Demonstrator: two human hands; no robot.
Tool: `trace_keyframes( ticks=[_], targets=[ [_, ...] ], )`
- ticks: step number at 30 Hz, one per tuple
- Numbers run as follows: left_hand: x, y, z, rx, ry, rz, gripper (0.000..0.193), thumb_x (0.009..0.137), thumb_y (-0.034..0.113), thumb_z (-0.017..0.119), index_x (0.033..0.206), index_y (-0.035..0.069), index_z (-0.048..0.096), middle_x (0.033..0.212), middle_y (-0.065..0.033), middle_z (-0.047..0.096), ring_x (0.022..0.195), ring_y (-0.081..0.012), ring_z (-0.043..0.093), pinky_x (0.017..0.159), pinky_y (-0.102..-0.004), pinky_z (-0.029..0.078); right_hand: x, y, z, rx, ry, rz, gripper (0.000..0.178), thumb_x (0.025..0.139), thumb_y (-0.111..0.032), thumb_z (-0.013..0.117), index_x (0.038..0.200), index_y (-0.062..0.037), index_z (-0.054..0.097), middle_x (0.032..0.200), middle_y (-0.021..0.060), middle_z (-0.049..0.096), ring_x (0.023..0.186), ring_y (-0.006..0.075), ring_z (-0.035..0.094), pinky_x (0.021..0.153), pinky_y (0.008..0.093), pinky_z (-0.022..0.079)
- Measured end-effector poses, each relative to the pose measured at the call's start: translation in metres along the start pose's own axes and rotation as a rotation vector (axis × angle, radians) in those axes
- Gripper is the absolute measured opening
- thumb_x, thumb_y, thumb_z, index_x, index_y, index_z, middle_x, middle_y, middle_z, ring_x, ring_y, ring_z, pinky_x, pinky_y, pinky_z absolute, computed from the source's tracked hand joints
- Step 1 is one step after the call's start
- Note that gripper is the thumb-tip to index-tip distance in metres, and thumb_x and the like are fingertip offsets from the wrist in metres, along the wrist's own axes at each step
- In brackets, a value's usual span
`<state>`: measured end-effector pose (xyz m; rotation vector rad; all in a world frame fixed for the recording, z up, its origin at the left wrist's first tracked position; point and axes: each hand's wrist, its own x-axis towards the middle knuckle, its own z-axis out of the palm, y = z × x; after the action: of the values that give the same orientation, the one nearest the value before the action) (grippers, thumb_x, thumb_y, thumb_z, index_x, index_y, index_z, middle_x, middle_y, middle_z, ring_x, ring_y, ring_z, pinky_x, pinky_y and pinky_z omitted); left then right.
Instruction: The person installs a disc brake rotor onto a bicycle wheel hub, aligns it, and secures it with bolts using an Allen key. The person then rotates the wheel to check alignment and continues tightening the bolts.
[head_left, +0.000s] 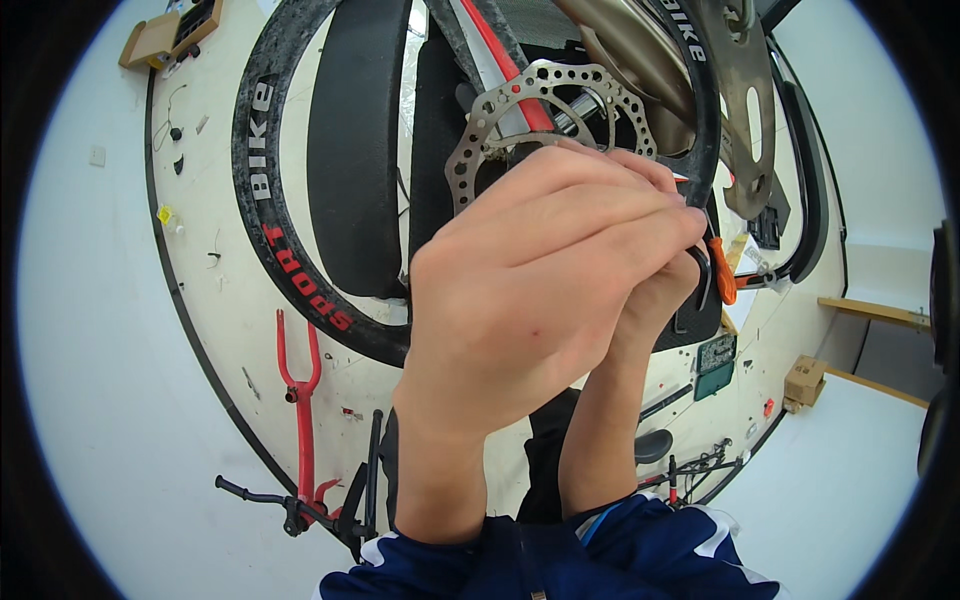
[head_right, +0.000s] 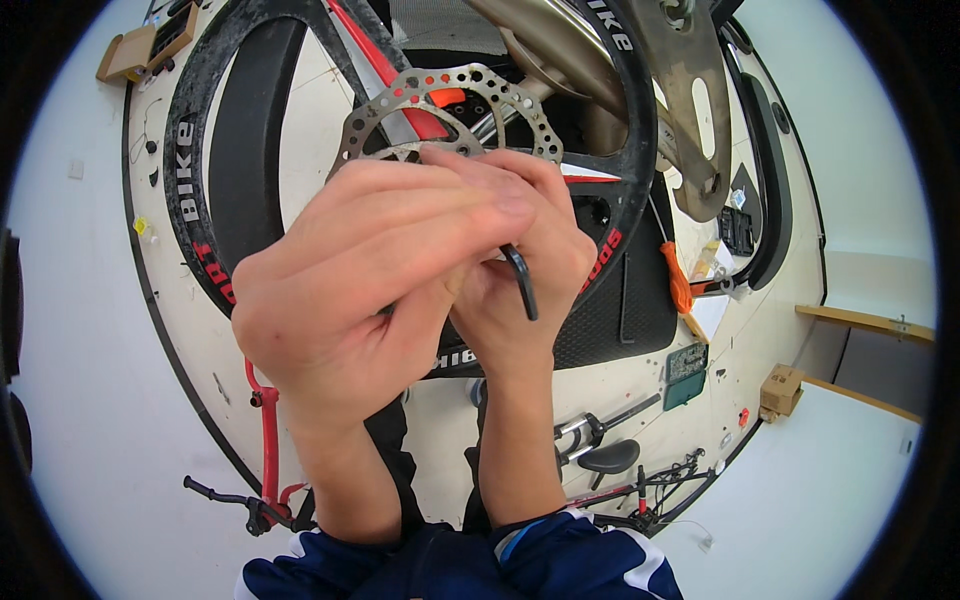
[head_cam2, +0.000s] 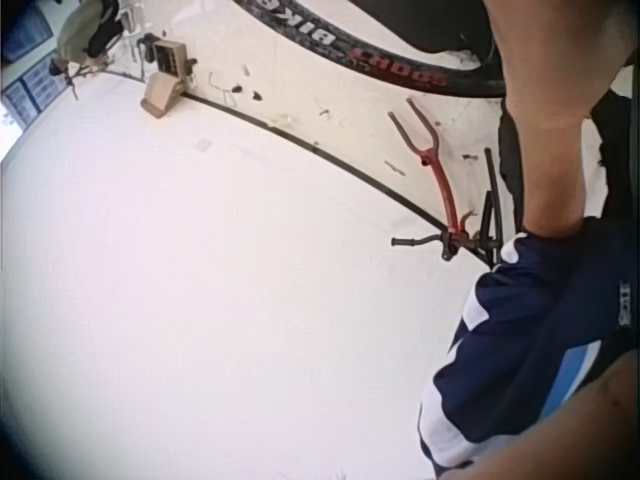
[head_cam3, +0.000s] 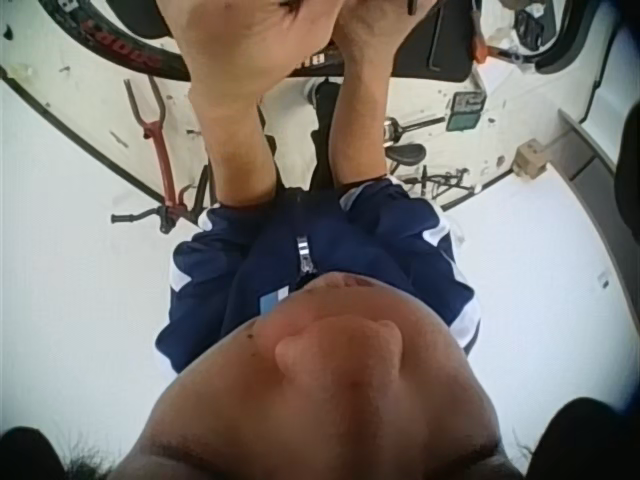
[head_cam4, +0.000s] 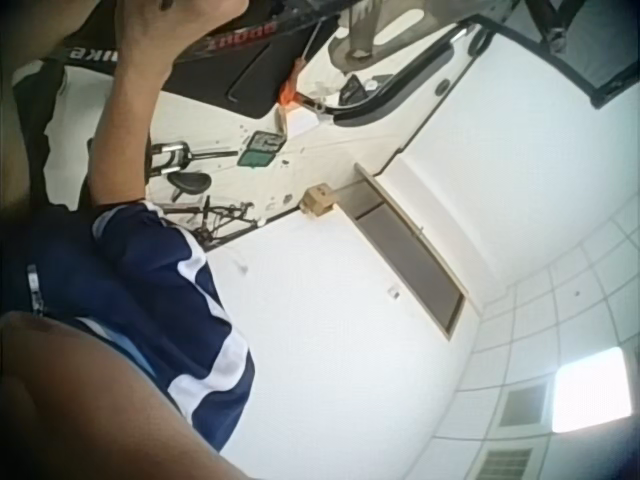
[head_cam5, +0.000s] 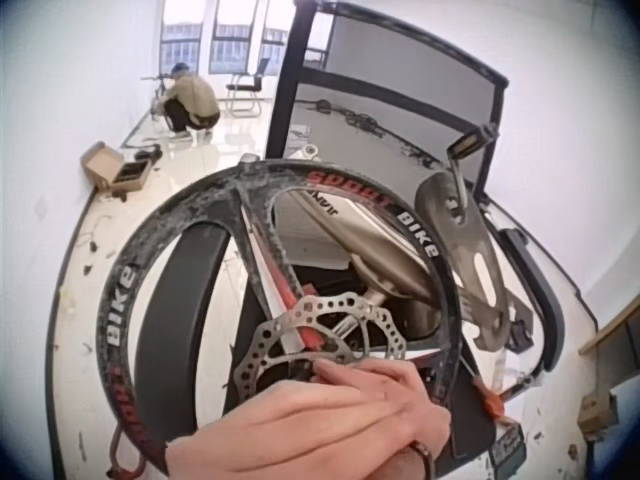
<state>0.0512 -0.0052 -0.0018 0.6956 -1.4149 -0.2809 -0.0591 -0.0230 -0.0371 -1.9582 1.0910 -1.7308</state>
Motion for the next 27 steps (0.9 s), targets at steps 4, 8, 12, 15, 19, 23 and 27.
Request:
trace_keyframes(
  ticks=[4, 8, 12, 15, 19, 23, 27],
  targets=[
    [-0.003, 0.001, -0.013, 0.094, 0.038, -0.017, 0.026, 0.068, -0.016, 0.07, 0.09, -0.003, 0.075, 0.087, -0.0118, 0.074, 0.079, -0.0239, 0.07, 0.07, -0.0286, 0.056, -0.002, -0.012, 0.006, -0.06, -0.039, 0.077, 0.028, 0.068, -0.002, 0.077, 0.096, -0.0006, 0.074, 0.095, 0.0076, 0.076, 0.087, 0.024, 0.069, 0.076, 0.0311, 0.055],
    [-0.001, 0.004, -0.009, -0.015, 0.145, -0.107, 0.015, 0.08, -0.009, 0.073, 0.094, -0.005, 0.073, 0.09, -0.0154, 0.074, 0.081, -0.0225, 0.071, 0.071, -0.0285, 0.056, 0.004, -0.015, -0.002, -0.064, 0.031, 0.072, 0.028, 0.069, 0.007, 0.076, 0.096, -0.0016, 0.075, 0.092, 0.0078, 0.075, 0.084, 0.0212, 0.07, 0.077, 0.0289, 0.055],
    [0.008, 0.023, -0.022, -0.189, 0.368, -0.264, 0.016, 0.091, 0.002, 0.071, 0.106, -0.004, 0.069, 0.095, -0.0192, 0.074, 0.083, -0.022, 0.071, 0.073, -0.0282, 0.057, 0.015, -0.019, -0.027, -0.101, 0.117, 0.136, 0.023, 0.076, 0.01, 0.077, 0.097, 0.0002, 0.074, 0.09, 0.0062, 0.075, 0.081, 0.0123, 0.071, 0.077, 0.0247, 0.055],
    [0.004, 0.024, -0.041, -0.146, 0.481, -0.382, 0.024, 0.094, 0.003, 0.068, 0.116, -0.006, 0.065, 0.095, -0.0197, 0.074, 0.081, -0.0201, 0.07, 0.07, -0.0271, 0.056, 0.009, -0.013, -0.07, -0.187, -0.098, 0.445, 0.018, 0.082, 0.006, 0.074, 0.099, 0.0018, 0.073, 0.089, 0.0047, 0.074, 0.079, 0.0102, 0.07, 0.074, 0.0229, 0.054],
    [0.004, 0.023, -0.027, -0.178, 0.362, -0.466, 0.023, 0.088, -0.001, 0.072, 0.11, -0.006, 0.068, 0.092, -0.0175, 0.074, 0.075, -0.017, 0.069, 0.065, -0.0262, 0.054, -0.018, 0.013, -0.09, -0.331, -0.497, 0.758, 0.015, 0.08, 0.005, 0.07, 0.094, 0.0027, 0.073, 0.079, 0.0107, 0.073, 0.071, 0.0144, 0.07, 0.067, 0.0262, 0.055],
    [0.002, 0.031, -0.019, -0.191, -0.219, -0.547, 0.012, 0.081, -0.005, 0.076, 0.092, -0.004, 0.071, 0.082, -0.0132, 0.074, 0.067, -0.0134, 0.068, 0.061, -0.0254, 0.053, -0.017, 0.018, -0.085, -0.382, -0.653, 0.751, 0.015, 0.08, 0.002, 0.071, 0.095, 0.0032, 0.073, 0.08, 0.0142, 0.073, 0.071, 0.0183, 0.071, 0.067, 0.0292, 0.054],
    [-0.017, 0.032, 0.012, -0.068, -0.699, -0.656, 0.011, 0.08, 0.005, 0.077, 0.088, 0.0, 0.071, 0.074, -0.0107, 0.07, 0.058, -0.0216, 0.066, 0.056, -0.0275, 0.052, -0.018, 0.033, -0.101, 0.032, -0.318, 0.87, 0.021, 0.099, -0.013, 0.061, 0.105, 0.0035, 0.072, 0.083, 0.0078, 0.074, 0.072, 0.0121, 0.068, 0.065, 0.0244, 0.053]
  ],
)
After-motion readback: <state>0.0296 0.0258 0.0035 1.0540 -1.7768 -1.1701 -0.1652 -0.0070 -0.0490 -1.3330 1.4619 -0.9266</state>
